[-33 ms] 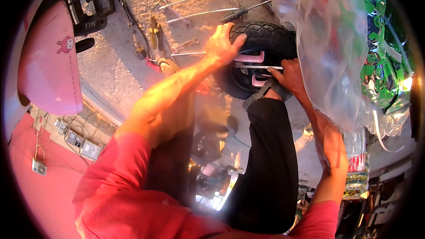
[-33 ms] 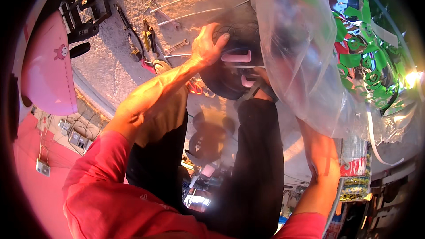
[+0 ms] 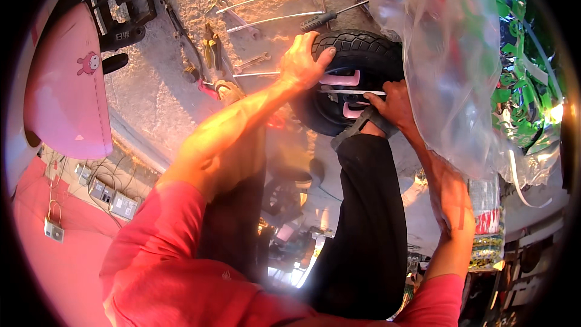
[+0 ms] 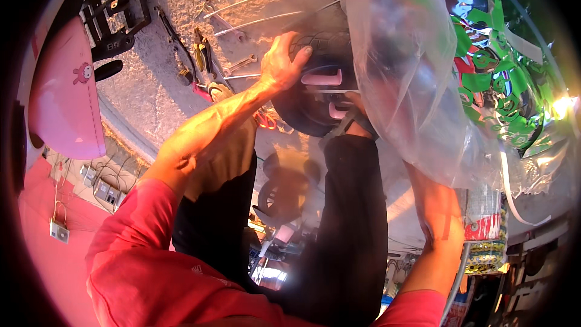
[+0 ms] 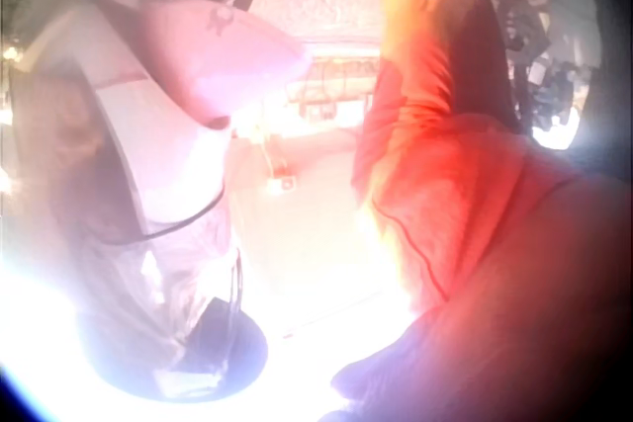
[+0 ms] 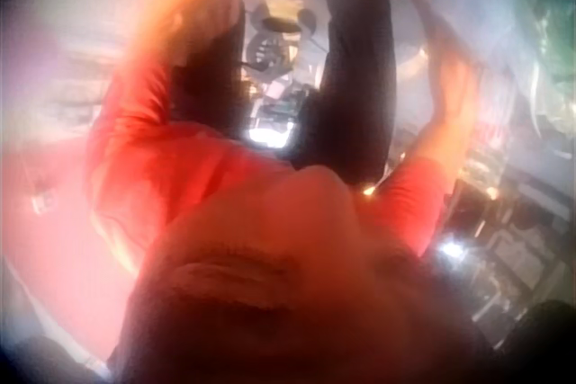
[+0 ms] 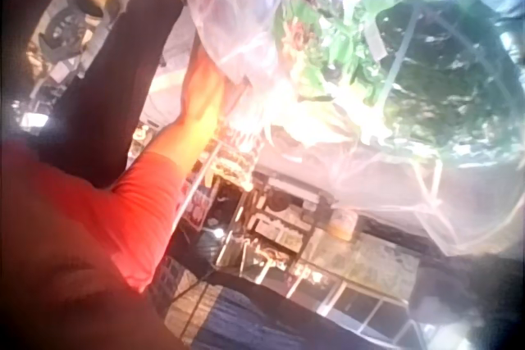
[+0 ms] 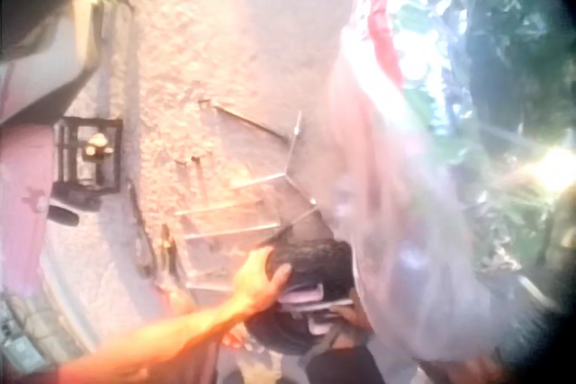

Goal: The person mounts a tire onto a rim by hand and uses a metal tool to pry the tire bead into place while holding the wheel.

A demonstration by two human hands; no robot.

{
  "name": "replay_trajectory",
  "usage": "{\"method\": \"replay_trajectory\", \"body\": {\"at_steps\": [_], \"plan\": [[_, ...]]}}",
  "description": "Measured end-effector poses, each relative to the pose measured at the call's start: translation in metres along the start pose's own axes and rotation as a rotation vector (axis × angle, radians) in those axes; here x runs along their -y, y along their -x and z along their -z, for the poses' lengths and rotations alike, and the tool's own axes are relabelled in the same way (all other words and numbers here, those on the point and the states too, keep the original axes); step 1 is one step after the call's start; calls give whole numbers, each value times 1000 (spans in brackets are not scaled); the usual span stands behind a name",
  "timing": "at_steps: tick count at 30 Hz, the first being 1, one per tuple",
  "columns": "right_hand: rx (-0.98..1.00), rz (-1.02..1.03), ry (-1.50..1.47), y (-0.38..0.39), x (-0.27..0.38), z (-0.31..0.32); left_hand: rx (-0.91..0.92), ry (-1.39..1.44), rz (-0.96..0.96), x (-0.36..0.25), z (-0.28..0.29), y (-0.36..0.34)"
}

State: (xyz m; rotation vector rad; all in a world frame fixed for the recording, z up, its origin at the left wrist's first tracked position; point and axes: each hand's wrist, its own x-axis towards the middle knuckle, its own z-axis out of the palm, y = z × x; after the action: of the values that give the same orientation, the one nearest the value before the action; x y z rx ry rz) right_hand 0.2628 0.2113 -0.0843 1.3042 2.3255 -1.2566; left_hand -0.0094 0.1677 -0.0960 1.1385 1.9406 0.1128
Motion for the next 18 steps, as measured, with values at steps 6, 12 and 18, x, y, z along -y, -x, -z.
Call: {"method": "replay_trajectory", "body": {"at_steps": [6,12,18], "plan": [[30,-26,-4,2,12,20,41,21,7,-3,0,-3],[-132,41,-85,1,-7,-20,37,19,43,0,8,3],[-11,-16,-22,5,0,25,72,201,21,-9,15,-6]]}}
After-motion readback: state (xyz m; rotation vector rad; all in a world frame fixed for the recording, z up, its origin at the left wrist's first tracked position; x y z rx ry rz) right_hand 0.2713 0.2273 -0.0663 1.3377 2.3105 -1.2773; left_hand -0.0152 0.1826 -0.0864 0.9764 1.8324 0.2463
